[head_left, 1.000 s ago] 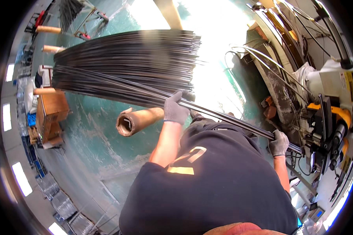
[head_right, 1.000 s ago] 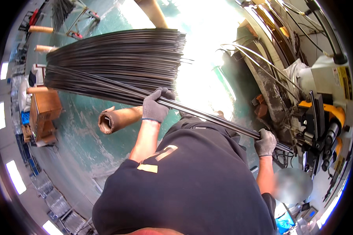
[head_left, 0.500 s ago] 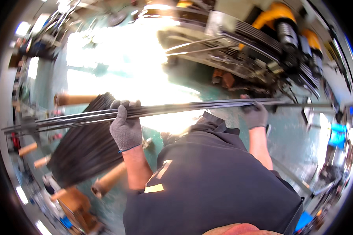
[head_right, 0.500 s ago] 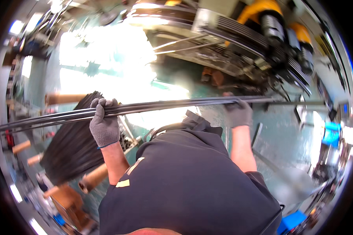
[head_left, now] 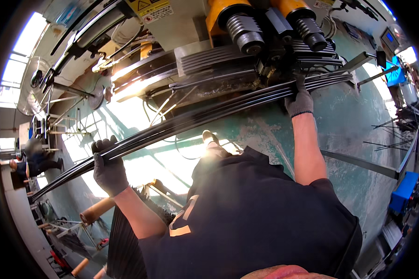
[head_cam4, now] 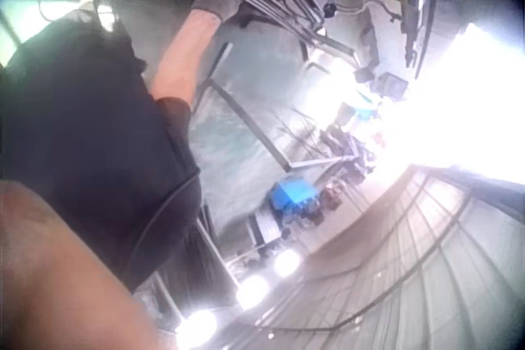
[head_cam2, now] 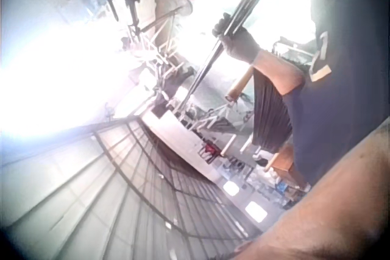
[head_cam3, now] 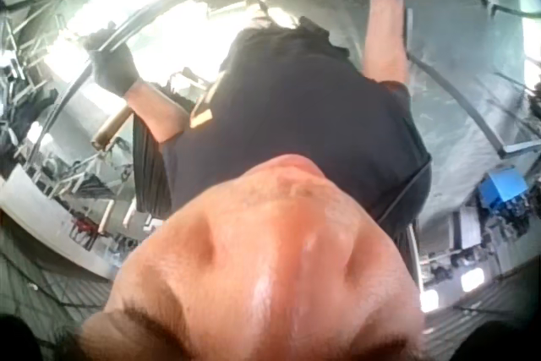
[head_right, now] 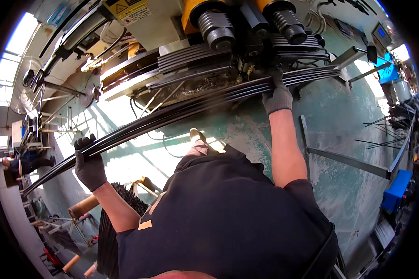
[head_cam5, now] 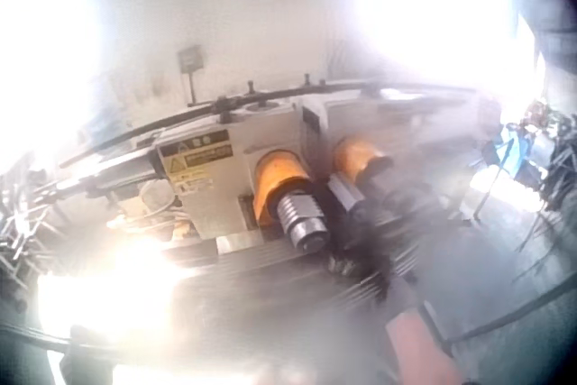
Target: The person repeatedly picks up bundles of long metal rods, feeds them into a bending machine, and removes the bent pieces. The bent rods are stacked on the floor next to the machine.
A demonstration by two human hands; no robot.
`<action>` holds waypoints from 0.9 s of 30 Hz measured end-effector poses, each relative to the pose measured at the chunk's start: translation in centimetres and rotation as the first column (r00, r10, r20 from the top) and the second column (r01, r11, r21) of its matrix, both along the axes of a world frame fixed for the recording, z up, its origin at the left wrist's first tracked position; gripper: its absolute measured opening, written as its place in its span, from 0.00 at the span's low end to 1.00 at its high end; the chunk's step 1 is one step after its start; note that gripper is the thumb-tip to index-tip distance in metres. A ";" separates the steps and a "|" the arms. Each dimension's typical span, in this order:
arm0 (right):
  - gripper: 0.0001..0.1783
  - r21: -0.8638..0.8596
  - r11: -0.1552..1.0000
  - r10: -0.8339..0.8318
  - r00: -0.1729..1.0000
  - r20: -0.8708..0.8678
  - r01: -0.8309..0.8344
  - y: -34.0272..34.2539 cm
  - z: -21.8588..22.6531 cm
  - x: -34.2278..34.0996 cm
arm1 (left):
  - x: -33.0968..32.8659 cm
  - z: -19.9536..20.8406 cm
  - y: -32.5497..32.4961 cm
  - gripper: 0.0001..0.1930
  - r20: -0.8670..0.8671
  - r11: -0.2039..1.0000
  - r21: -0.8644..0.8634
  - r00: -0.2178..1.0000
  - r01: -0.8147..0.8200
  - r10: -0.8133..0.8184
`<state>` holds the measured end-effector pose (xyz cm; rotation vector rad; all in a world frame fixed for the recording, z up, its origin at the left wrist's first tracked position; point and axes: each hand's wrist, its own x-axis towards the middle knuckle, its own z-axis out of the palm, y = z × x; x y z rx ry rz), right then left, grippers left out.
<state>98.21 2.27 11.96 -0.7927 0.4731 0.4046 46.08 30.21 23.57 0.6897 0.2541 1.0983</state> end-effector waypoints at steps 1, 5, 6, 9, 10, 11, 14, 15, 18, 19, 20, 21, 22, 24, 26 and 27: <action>0.16 -0.058 0.998 -0.029 1.000 -0.011 0.029 0.5 0.6 1.0 | 0.3 -1.1 1.4 0.15 -0.067 0.997 -0.053 0.996 -0.060 0.056; 0.15 -0.166 0.985 -0.044 0.999 -0.006 0.042 2.9 2.3 2.3 | 3.9 -4.7 6.6 0.15 -0.201 0.948 -0.209 0.959 -0.240 0.199; 0.15 -0.158 0.986 -0.041 0.999 0.027 0.044 3.4 1.8 2.6 | 4.4 -5.5 7.8 0.16 -0.244 0.959 -0.206 0.959 -0.196 0.143; 0.18 -0.028 0.998 -0.048 0.990 0.136 0.053 4.9 -0.6 3.1 | 7.9 -6.3 10.7 0.13 -0.344 0.909 -0.296 0.920 -0.294 0.185; 0.21 0.005 0.999 -0.036 0.987 0.159 0.036 5.2 -0.6 2.5 | 8.8 -5.8 11.3 0.14 -0.330 0.922 -0.307 0.935 -0.236 0.130; 0.21 0.035 0.999 -0.017 0.993 0.118 0.013 5.5 -0.6 1.9 | 8.9 -6.5 12.8 0.14 -0.346 0.921 -0.305 0.930 -0.241 0.128; 0.21 0.048 0.989 -0.145 0.966 0.214 0.138 7.5 -0.9 0.1 | 9.4 -7.9 16.1 0.13 -0.321 0.913 -0.343 0.941 -0.220 0.106; 0.22 0.020 0.988 -0.151 0.960 0.235 0.151 7.9 -0.7 -0.2 | 9.5 -8.3 17.1 0.12 -0.271 0.927 -0.332 0.959 -0.175 0.083; 0.23 -0.038 0.987 -0.137 0.950 0.281 0.153 9.4 2.7 -1.3 | 10.0 -9.3 19.1 0.10 -0.217 0.907 -0.388 0.973 -0.163 0.082; 0.23 -0.043 0.989 -0.126 0.950 0.284 0.144 9.3 3.1 -0.6 | 10.8 -9.4 19.3 0.10 -0.220 0.901 -0.408 0.974 -0.146 0.059; 0.23 -0.041 0.990 -0.115 0.950 0.290 0.133 9.4 3.7 0.2 | 11.8 -9.1 19.4 0.11 -0.219 0.897 -0.422 0.975 -0.131 0.040; 0.22 -0.058 0.985 -0.141 0.942 0.304 0.166 9.6 4.2 0.5 | 12.7 -9.1 18.9 0.12 -0.205 0.887 -0.448 0.979 -0.108 0.016; 0.21 -0.090 0.983 -0.128 0.944 0.304 0.162 10.0 4.5 1.2 | 13.4 -9.7 19.1 0.11 -0.241 0.884 -0.443 0.970 -0.151 0.045; 0.21 -0.167 0.973 -0.103 0.948 0.302 0.159 10.1 4.9 2.5 | 15.5 -10.1 17.8 0.11 -0.258 0.892 -0.438 0.966 -0.109 -0.009; 0.20 -0.039 0.996 -0.062 0.959 0.277 0.075 10.5 3.9 3.9 | 17.4 -11.4 17.0 0.12 -0.218 0.870 -0.485 0.976 -0.087 -0.024; 0.20 0.027 0.999 -0.039 0.963 0.266 0.033 10.6 3.3 4.4 | 18.3 -11.9 16.5 0.13 -0.239 0.866 -0.489 0.971 -0.106 -0.016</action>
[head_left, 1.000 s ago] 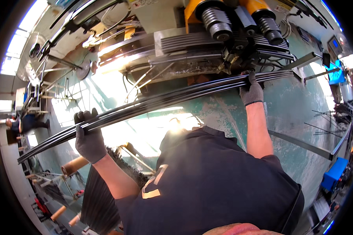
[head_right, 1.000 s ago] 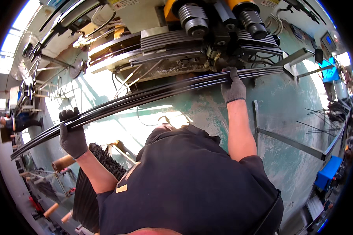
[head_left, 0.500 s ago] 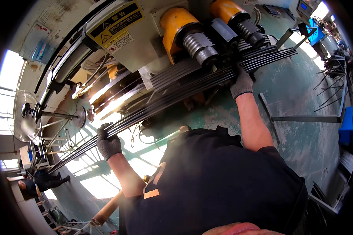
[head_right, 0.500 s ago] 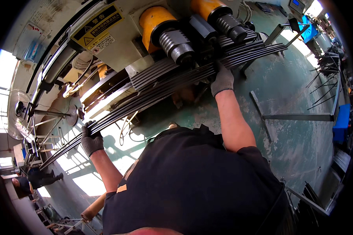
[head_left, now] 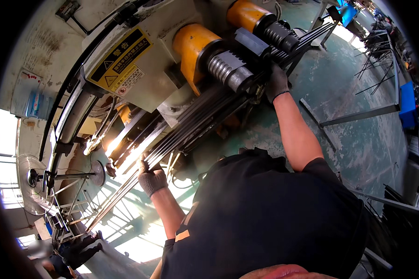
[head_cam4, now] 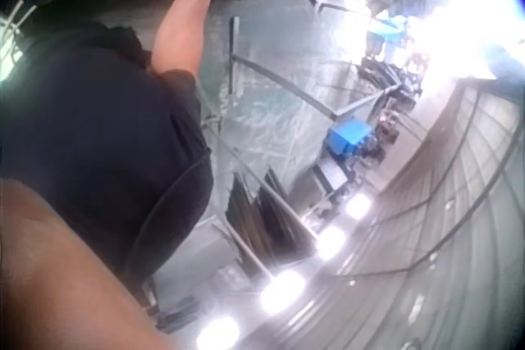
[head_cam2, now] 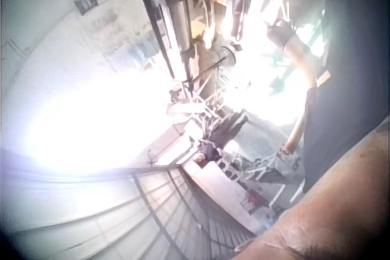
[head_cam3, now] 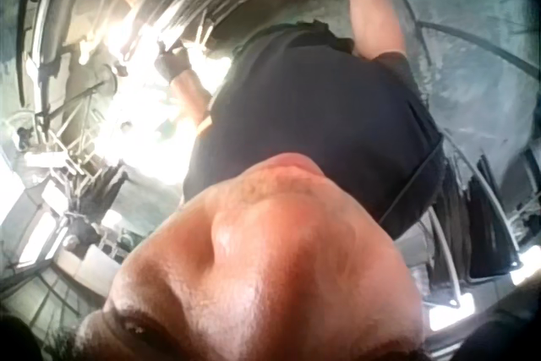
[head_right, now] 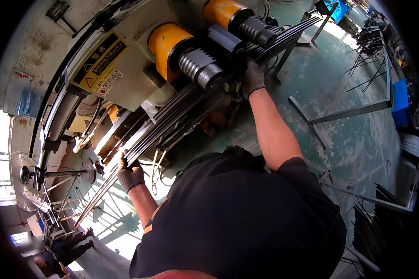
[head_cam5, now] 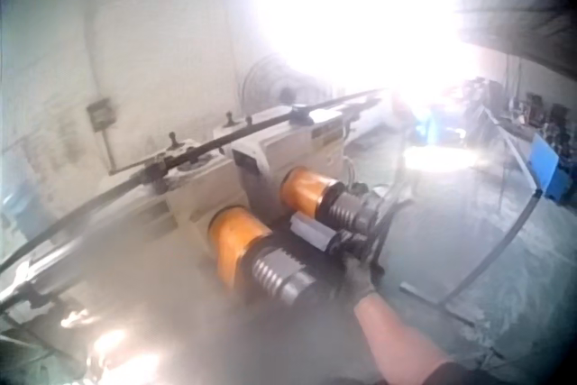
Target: The person repeatedly picks up bundles of long metal rods, feeds them into a bending machine, and removes the bent pieces. The bent rods are stacked on the floor next to the machine.
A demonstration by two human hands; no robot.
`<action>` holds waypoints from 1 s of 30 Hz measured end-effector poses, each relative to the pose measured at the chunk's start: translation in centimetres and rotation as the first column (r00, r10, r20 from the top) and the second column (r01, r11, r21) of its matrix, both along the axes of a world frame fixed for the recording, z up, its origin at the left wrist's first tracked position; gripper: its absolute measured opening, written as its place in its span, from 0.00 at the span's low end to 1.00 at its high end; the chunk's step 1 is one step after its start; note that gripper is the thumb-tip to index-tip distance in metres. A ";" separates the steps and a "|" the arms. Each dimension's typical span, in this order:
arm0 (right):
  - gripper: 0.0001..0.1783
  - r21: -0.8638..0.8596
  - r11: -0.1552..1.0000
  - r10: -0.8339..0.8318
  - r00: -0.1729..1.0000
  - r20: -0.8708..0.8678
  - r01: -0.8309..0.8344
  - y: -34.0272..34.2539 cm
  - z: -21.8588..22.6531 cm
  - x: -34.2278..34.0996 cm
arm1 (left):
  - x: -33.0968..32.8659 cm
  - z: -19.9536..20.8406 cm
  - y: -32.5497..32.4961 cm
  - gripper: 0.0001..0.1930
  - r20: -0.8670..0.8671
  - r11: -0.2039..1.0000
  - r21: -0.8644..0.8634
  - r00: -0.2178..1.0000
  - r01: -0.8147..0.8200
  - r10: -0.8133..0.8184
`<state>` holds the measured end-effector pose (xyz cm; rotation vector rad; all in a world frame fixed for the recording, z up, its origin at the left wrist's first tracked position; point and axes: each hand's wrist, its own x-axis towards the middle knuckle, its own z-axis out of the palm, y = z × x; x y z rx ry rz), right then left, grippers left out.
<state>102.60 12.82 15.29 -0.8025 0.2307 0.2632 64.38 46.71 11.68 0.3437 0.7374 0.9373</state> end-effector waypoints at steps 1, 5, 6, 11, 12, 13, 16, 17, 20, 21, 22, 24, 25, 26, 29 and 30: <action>0.21 -0.054 0.999 -0.004 1.000 0.006 0.004 0.1 -0.4 0.2 | 1.0 -0.1 -0.8 0.14 -0.026 1.000 -0.008 1.000 -0.008 0.008; 0.24 -0.240 0.970 -0.020 0.999 0.049 0.031 0.7 -2.0 1.6 | 4.3 1.1 -3.2 0.17 0.001 0.994 -0.107 1.000 0.019 -0.019; 0.25 -0.281 0.959 -0.028 0.997 0.066 0.045 0.7 -2.8 2.4 | 4.6 0.9 -4.0 0.16 -0.027 0.993 0.060 0.995 0.097 -0.096; 0.25 -0.661 0.743 -0.031 0.992 0.123 0.105 1.0 -3.5 4.1 | 5.3 1.4 -4.3 0.17 0.180 0.978 0.006 0.962 0.207 -0.205; 0.24 -0.712 0.686 -0.027 0.983 0.181 0.150 1.0 -3.1 4.0 | 5.2 3.5 -4.6 0.18 0.126 0.987 -0.032 0.980 0.156 -0.151; 0.23 -0.735 0.663 0.004 0.981 0.193 0.142 1.0 -3.0 4.1 | 5.0 5.0 -5.1 0.18 0.069 0.993 -0.067 0.994 0.094 -0.090; 0.20 -0.675 0.731 -0.001 0.988 0.154 0.106 0.5 -3.9 5.4 | 0.4 3.2 0.0 0.18 0.147 0.998 0.025 0.988 -0.059 0.055; 0.20 -0.554 0.829 -0.044 0.996 0.082 0.082 0.6 -5.2 6.2 | -1.5 2.6 1.7 0.17 0.182 0.995 0.037 0.980 -0.092 0.083; 0.20 -0.832 0.520 0.127 0.946 0.297 0.191 1.3 -4.5 5.4 | -4.2 0.5 3.6 0.10 0.076 0.994 -0.044 0.992 -0.100 0.103; 0.20 -0.876 0.430 0.176 0.932 0.318 0.218 1.5 -3.9 4.8 | -4.6 -0.5 3.9 0.09 0.033 0.991 -0.053 0.991 -0.124 0.126; 0.20 -0.909 0.329 0.217 0.916 0.336 0.255 1.3 -3.3 4.3 | -3.8 -0.2 3.1 0.10 0.007 0.990 -0.054 0.991 -0.134 0.134; 0.21 -0.872 0.459 0.119 0.961 0.249 0.169 1.3 -3.1 4.2 | -2.3 -0.3 2.3 0.11 0.004 0.996 -0.009 0.996 -0.086 0.086; 0.21 -0.844 0.519 0.080 0.975 0.209 0.138 1.2 -3.0 4.0 | -1.2 -0.1 1.6 0.13 -0.005 0.997 0.019 0.997 -0.075 0.075; 0.21 -0.811 0.572 0.062 0.981 0.186 0.118 1.4 -3.2 3.9 | -0.2 0.4 0.7 0.14 -0.005 0.998 0.045 0.999 -0.050 0.050; 0.21 -0.968 0.108 0.305 0.919 0.249 0.226 1.2 -4.1 4.2 | 2.7 1.0 -1.7 0.18 -0.038 0.994 0.108 0.999 0.007 -0.003; 0.21 -0.955 0.167 0.333 0.897 0.291 0.247 1.2 -4.4 4.1 | 3.0 -0.3 -1.8 0.17 0.040 0.993 0.121 0.999 0.000 -0.004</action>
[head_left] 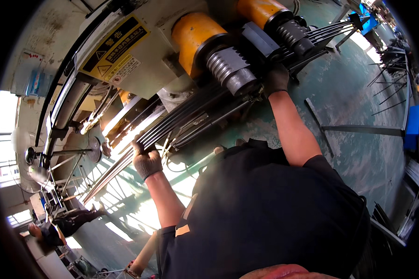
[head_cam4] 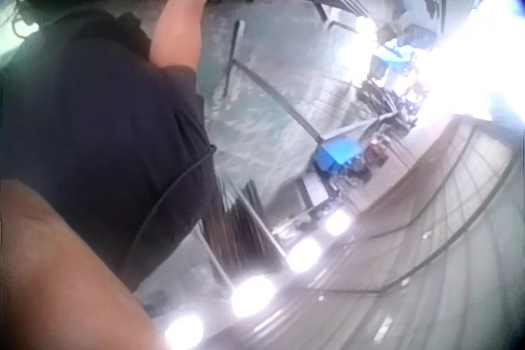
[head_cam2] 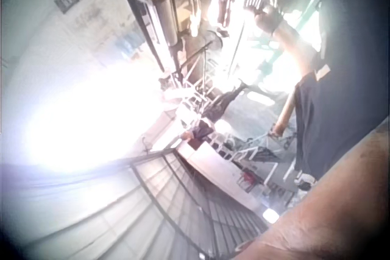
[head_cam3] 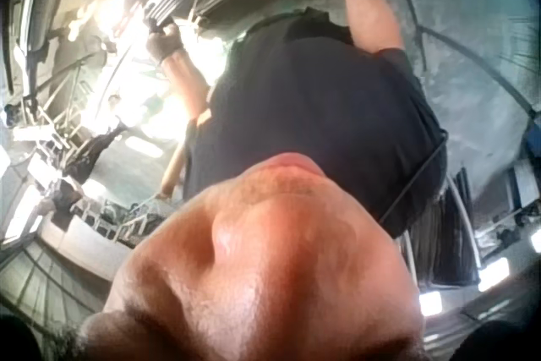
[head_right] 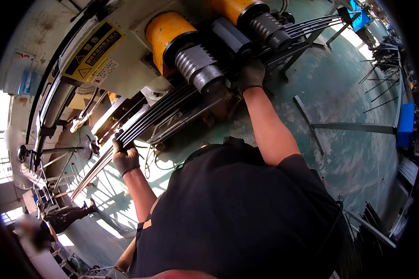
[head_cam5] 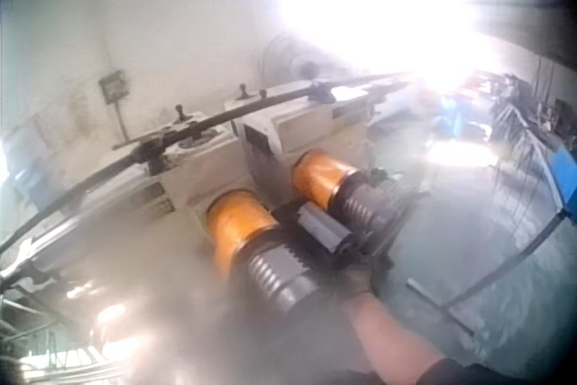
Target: The person repeatedly picks up bundles of long metal rods, feeds them into a bending machine, and removes the bent pieces. The bent rods are stacked on the floor next to the machine.
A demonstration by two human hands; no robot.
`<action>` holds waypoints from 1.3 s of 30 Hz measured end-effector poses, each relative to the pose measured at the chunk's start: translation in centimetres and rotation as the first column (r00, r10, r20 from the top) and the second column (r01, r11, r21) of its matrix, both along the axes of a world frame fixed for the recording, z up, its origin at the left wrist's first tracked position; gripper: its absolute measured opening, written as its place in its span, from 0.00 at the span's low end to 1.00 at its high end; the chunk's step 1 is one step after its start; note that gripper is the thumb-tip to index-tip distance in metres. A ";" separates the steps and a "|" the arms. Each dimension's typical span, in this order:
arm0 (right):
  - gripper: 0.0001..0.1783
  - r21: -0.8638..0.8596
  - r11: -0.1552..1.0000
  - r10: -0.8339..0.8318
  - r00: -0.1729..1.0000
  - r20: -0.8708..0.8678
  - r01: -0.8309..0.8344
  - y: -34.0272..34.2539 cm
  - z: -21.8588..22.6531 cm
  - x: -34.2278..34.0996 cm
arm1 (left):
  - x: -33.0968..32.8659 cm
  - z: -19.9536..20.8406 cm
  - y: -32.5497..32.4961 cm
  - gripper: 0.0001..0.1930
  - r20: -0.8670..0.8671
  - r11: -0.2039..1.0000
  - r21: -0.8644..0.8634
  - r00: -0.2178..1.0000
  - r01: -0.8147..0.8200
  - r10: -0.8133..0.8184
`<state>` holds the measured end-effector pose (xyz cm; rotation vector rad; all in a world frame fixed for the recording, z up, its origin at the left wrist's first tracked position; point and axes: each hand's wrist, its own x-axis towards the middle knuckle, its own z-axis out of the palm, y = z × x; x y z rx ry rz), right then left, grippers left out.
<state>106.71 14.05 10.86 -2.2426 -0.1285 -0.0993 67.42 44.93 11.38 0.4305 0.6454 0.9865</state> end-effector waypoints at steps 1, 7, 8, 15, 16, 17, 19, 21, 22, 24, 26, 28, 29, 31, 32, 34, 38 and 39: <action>0.22 0.047 0.999 0.026 0.999 0.028 -0.027 -0.7 -0.5 0.0 | 1.8 1.0 -1.4 0.17 -0.024 0.997 -0.071 1.000 -0.019 0.017; 0.27 0.864 0.419 0.124 0.926 -0.357 0.277 -5.0 -0.6 -4.5 | 2.6 2.8 -1.5 0.20 0.142 0.980 -0.195 0.988 -0.025 0.054; 0.28 0.887 0.360 0.193 0.907 -0.374 0.289 -6.7 -2.0 -4.9 | 1.2 2.6 -0.7 0.20 0.117 0.985 -0.140 0.986 -0.099 0.116; 0.22 0.688 0.578 -0.064 0.864 -0.499 0.439 -13.4 -8.2 -8.0 | -0.6 0.2 1.4 0.17 0.014 0.975 -0.066 0.977 -0.213 0.214; 0.20 0.667 0.611 -0.080 0.871 -0.485 0.427 -13.8 -8.6 -8.4 | 0.0 -0.1 1.1 0.17 0.034 0.967 -0.098 0.971 -0.233 0.237; 0.20 0.647 0.636 -0.081 0.870 -0.486 0.421 -14.1 -8.8 -8.7 | 1.0 0.3 0.5 0.16 0.041 0.971 -0.105 0.975 -0.214 0.219; 0.19 0.612 0.679 -0.063 0.863 -0.501 0.405 -14.1 -8.8 -8.9 | 2.9 1.0 -1.8 0.17 0.078 0.985 -0.098 0.986 -0.140 0.148; 0.20 0.597 0.703 -0.032 0.856 -0.516 0.386 -13.4 -8.8 -8.8 | 3.9 -0.2 -3.1 0.20 0.111 0.999 -0.048 0.994 -0.011 0.017; 0.20 0.596 0.711 -0.017 0.856 -0.516 0.373 -12.8 -8.9 -8.7 | 4.2 -1.2 -3.5 0.18 0.216 0.998 -0.061 0.976 0.023 -0.009; 0.22 0.605 0.726 0.015 0.872 -0.489 0.327 -11.3 -8.6 -8.9 | 5.3 0.0 -4.6 0.19 0.070 0.997 -0.021 0.995 0.070 -0.068; 0.24 0.627 0.740 0.070 0.899 -0.433 0.244 -9.1 -7.0 -10.2 | 5.1 0.7 -4.5 0.18 0.043 0.992 -0.105 0.997 0.066 -0.062; 0.28 0.494 0.859 0.091 0.908 -0.408 0.135 -9.2 -8.5 -10.5 | 4.4 1.3 -6.3 0.18 -0.554 0.820 0.457 0.832 0.344 -0.040; 0.30 0.425 0.902 0.112 0.914 -0.389 0.070 -9.4 -9.3 -10.4 | 4.4 2.1 -6.7 0.19 -0.433 0.899 0.334 0.893 0.282 -0.119; 0.31 0.408 0.909 0.131 0.873 -0.471 0.084 -10.0 -10.3 -10.8 | 3.6 3.8 -5.9 0.20 -0.132 0.982 0.075 0.978 0.173 -0.162; 0.31 0.412 0.906 0.145 0.849 -0.508 0.092 -10.3 -10.4 -11.2 | 2.5 4.7 -5.3 0.21 0.030 0.989 -0.056 0.990 0.139 -0.138; 0.29 0.377 0.924 0.152 0.841 -0.519 0.066 -11.3 -10.9 -12.2 | -1.1 3.2 -2.7 0.21 0.198 0.966 -0.234 0.978 0.110 -0.064; 0.17 0.341 0.891 -0.004 0.756 -0.655 0.300 -12.8 -12.9 -15.1 | -10.4 -0.3 4.3 0.23 0.332 0.999 0.049 0.943 0.015 -0.031; 0.19 0.285 0.916 -0.035 0.767 -0.641 0.280 -12.8 -13.2 -15.9 | -12.9 0.4 5.9 0.24 0.338 0.998 0.057 0.941 0.003 -0.022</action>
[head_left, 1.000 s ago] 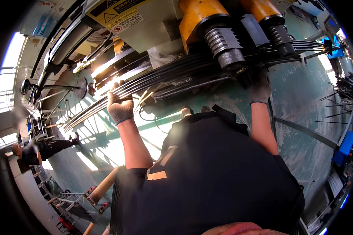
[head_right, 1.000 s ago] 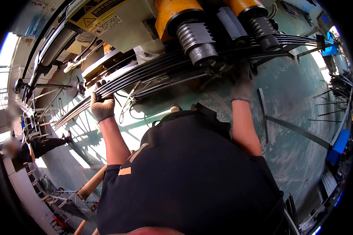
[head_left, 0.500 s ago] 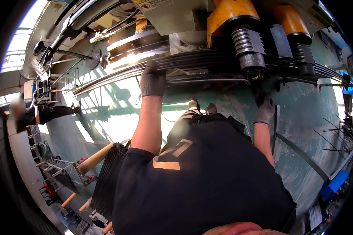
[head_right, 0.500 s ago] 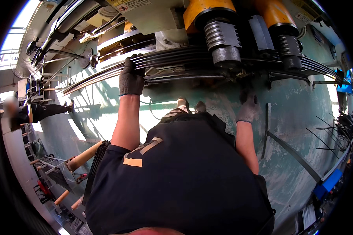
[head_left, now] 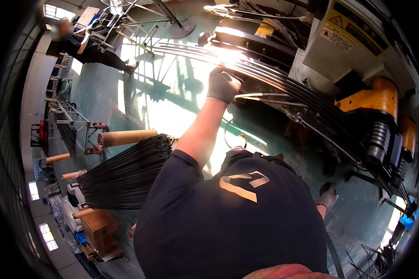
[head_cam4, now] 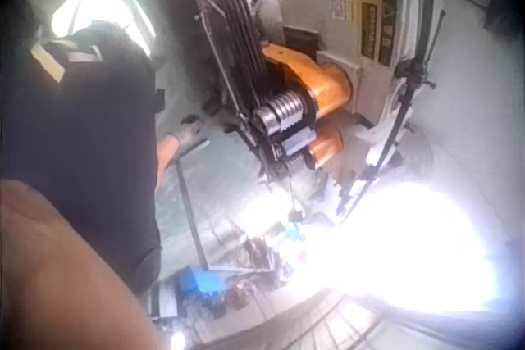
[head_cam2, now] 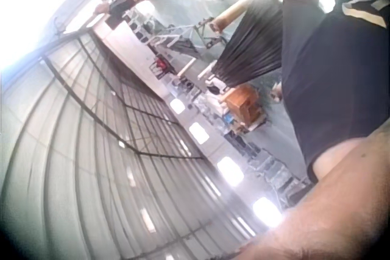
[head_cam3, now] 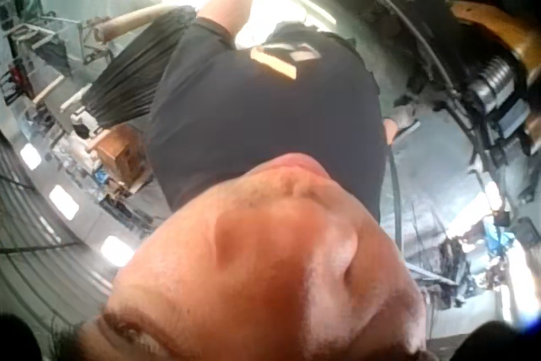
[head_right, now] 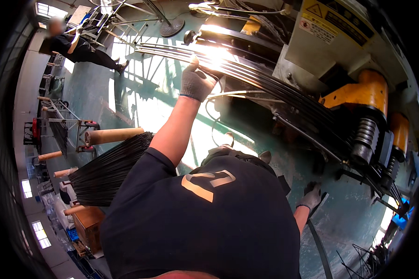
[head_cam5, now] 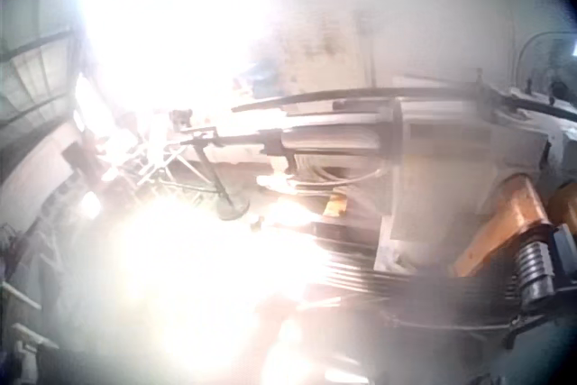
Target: The person repeatedly picks up bundles of long metal rods, feeds them into a bending machine, and removes the bent pieces. The bent rods are stacked on the floor next to the machine.
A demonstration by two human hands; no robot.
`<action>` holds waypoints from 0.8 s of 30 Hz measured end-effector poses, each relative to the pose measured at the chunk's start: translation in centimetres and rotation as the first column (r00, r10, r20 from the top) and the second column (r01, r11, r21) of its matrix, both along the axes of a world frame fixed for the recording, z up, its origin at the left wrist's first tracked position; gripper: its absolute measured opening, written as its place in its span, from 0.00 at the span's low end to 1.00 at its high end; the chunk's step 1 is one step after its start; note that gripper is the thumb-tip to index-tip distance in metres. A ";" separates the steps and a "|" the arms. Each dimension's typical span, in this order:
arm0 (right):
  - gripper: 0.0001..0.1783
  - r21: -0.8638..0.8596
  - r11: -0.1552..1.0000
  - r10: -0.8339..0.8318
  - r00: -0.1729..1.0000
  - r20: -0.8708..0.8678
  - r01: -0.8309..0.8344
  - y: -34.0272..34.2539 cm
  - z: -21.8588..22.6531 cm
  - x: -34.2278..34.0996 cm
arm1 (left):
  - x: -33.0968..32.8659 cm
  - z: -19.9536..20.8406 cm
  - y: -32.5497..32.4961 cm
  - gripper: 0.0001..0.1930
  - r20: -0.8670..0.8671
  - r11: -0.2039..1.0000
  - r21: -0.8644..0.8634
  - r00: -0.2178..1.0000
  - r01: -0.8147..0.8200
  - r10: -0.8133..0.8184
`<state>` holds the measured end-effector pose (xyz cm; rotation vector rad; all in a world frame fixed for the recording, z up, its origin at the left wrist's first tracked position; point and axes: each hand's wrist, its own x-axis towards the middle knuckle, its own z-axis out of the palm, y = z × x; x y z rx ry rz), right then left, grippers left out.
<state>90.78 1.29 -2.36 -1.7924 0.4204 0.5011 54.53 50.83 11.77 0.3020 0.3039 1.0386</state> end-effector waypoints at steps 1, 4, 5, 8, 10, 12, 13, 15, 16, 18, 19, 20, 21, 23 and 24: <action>0.21 -0.068 0.998 0.012 1.000 0.012 -0.011 -0.1 -0.5 -0.9 | -2.5 0.8 1.6 0.24 0.006 1.000 0.009 1.000 -0.013 0.013; 0.23 -0.288 0.953 0.082 0.996 -0.038 -0.089 -0.6 -0.8 -4.9 | -10.1 1.1 8.5 0.25 -0.043 0.977 -0.058 0.978 -0.206 0.204; 0.23 -0.352 0.925 0.127 0.989 -0.072 -0.144 0.3 -0.7 -6.0 | -15.2 -2.2 12.7 0.23 -0.117 0.955 -0.037 0.950 -0.295 0.289; 0.24 -0.471 0.859 0.117 0.974 -0.195 -0.198 0.9 -0.6 -11.1 | -19.7 0.4 16.6 0.20 -0.245 0.925 -0.085 0.907 -0.371 0.342; 0.22 -0.509 0.810 0.217 0.956 -0.200 -0.290 -0.1 -2.1 -13.2 | -24.3 -0.9 20.3 0.20 -0.342 0.895 -0.141 0.869 -0.424 0.358; 0.20 -0.510 0.814 0.204 0.959 -0.196 -0.277 -0.9 -4.6 -14.8 | -26.4 -0.8 22.7 0.20 -0.342 0.917 -0.086 0.876 -0.390 0.340; 0.19 -0.498 0.838 0.144 0.971 -0.191 -0.222 -1.1 -5.4 -15.5 | -25.6 1.3 21.8 0.21 -0.472 0.899 -0.052 0.804 -0.434 0.361; 0.17 -0.474 0.839 0.215 0.963 -0.164 -0.268 -1.9 -5.5 -16.8 | -26.4 0.5 23.7 0.20 -0.428 0.960 0.019 0.865 -0.280 0.261; 0.16 -0.466 0.806 0.342 0.929 -0.140 -0.366 -2.4 -4.8 -17.0 | -25.9 1.3 23.4 0.17 -0.428 0.974 0.061 0.876 -0.217 0.222; 0.15 -0.456 0.796 0.357 0.918 -0.176 -0.397 -2.2 -4.4 -17.1 | -26.2 0.7 24.3 0.20 -0.512 0.983 0.172 0.847 -0.062 0.143; 0.15 -0.459 0.827 0.238 0.943 -0.234 -0.323 -2.0 -4.7 -16.5 | -26.5 1.0 24.3 0.21 -0.532 0.976 0.217 0.839 0.010 0.110; 0.16 -0.404 0.903 0.058 0.974 -0.221 -0.145 -1.7 -4.9 -16.4 | -27.0 0.9 24.3 0.22 -0.549 0.964 0.250 0.833 0.087 0.067; 0.16 -0.386 0.909 0.101 0.981 -0.169 -0.160 -1.8 -4.7 -16.4 | -26.9 1.3 24.1 0.23 -0.567 0.967 0.223 0.823 0.123 0.026; 0.18 -0.363 0.912 0.157 0.980 -0.125 -0.192 -1.8 -4.7 -15.5 | -26.5 3.0 22.5 0.24 -0.595 0.969 0.180 0.803 0.171 -0.031; 0.18 -0.425 0.852 0.287 0.951 -0.111 -0.307 -1.6 -4.0 -14.8 | -27.3 2.3 22.4 0.25 -0.549 0.967 0.171 0.833 0.189 -0.065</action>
